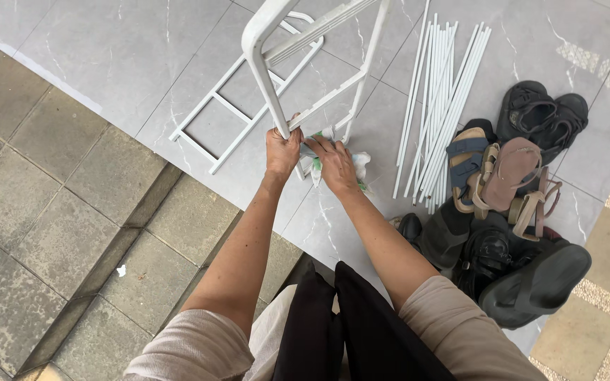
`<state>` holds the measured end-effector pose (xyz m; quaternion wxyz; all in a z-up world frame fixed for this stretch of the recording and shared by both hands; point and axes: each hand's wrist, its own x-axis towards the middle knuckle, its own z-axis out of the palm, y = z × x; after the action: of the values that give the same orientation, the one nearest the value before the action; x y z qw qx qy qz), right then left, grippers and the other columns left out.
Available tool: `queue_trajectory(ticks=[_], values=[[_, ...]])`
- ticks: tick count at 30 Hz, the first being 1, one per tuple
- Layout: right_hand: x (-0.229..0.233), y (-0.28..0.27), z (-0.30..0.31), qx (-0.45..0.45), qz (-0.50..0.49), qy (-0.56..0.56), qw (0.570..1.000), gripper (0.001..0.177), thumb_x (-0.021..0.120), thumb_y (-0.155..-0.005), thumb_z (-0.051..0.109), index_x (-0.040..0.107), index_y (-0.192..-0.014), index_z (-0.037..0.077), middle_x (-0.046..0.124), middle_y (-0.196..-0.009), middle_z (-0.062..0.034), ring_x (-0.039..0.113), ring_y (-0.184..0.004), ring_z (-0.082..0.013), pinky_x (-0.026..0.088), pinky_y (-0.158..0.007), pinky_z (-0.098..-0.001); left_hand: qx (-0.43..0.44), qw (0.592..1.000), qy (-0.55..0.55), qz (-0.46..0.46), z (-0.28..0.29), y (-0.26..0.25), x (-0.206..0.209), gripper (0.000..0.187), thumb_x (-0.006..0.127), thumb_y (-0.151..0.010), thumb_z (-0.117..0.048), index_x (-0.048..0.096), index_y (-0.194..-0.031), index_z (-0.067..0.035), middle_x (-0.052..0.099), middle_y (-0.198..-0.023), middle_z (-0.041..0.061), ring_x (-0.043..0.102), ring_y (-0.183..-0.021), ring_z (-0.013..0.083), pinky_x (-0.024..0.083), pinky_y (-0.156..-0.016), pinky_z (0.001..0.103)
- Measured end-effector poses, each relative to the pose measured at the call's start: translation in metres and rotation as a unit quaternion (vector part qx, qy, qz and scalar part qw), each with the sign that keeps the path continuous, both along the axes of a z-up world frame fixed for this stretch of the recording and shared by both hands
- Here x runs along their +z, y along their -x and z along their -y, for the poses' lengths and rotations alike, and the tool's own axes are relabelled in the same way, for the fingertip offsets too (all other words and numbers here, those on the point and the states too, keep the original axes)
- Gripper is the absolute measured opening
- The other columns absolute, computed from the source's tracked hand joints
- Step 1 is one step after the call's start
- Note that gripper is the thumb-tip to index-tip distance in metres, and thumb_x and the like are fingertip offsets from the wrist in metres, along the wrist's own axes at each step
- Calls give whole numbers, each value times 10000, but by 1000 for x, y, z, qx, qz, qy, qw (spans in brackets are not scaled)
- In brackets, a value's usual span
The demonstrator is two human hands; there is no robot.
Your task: The person assembles a white plastic drying rack by inserting multiple white rods into the frame slots. They then wipe the assembled frame with a cloth. The task occurs on a tiled floor with shoes visible nearby.
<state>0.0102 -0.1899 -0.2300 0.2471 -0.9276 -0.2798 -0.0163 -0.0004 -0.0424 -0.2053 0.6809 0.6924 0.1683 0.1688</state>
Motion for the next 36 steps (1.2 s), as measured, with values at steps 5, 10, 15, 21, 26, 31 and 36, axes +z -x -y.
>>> queue_trajectory(ticks=[5,10,15,21,26,31,36], values=[[19,-42,29,-23,-31,-174,984,607,513,-835,-175,683,-1318,151,651,-1347,-68,633,-1147,-344,504,-1035,-420,50,998,-31,1,16,13,6,517,613,-1050,-321,601,-625,-27,481,-550,1,415,-551,102,407,-534,321],[37,-87,65,71,-31,-77,994,559,548,-839,-177,685,-1290,124,674,-1320,-96,612,-1111,-391,494,-1005,-433,92,995,-28,-21,43,21,16,519,619,-1033,-335,602,-610,-35,460,-535,7,395,-529,114,413,-519,324],[-9,-78,57,92,55,-105,989,456,617,-855,-92,671,-1277,72,628,-1343,-185,586,-1196,-423,473,-1029,-461,131,990,-30,-33,70,35,15,541,623,-1051,-316,585,-600,-19,421,-521,27,386,-525,127,402,-524,338],[-44,4,50,115,13,-120,986,387,617,-891,-62,656,-1262,43,608,-1375,-187,584,-1230,-413,472,-1046,-476,180,984,1,6,87,44,12,410,629,-1009,-246,667,-667,-23,533,-552,2,454,-553,90,462,-549,323],[-30,45,70,201,-22,-110,973,444,573,-867,-79,641,-1291,35,599,-1387,-177,563,-1225,-405,476,-1025,-471,202,979,-17,5,97,73,13,454,603,-1042,-241,623,-651,-12,500,-550,3,422,-558,86,419,-530,321],[-13,14,92,254,8,40,966,494,521,-891,-84,647,-1318,129,608,-1403,-81,587,-1223,-353,494,-1037,-428,175,984,-38,16,105,77,8,479,617,-1047,-247,598,-631,-10,466,-552,3,399,-564,97,422,-549,318],[10,-56,97,219,12,33,975,637,498,-859,-140,640,-1385,190,591,-1455,-54,588,-1162,-362,480,-1064,-416,183,981,-61,17,103,74,11,309,597,-1001,-224,689,-773,-37,521,-572,-15,439,-565,93,428,-545,313]])
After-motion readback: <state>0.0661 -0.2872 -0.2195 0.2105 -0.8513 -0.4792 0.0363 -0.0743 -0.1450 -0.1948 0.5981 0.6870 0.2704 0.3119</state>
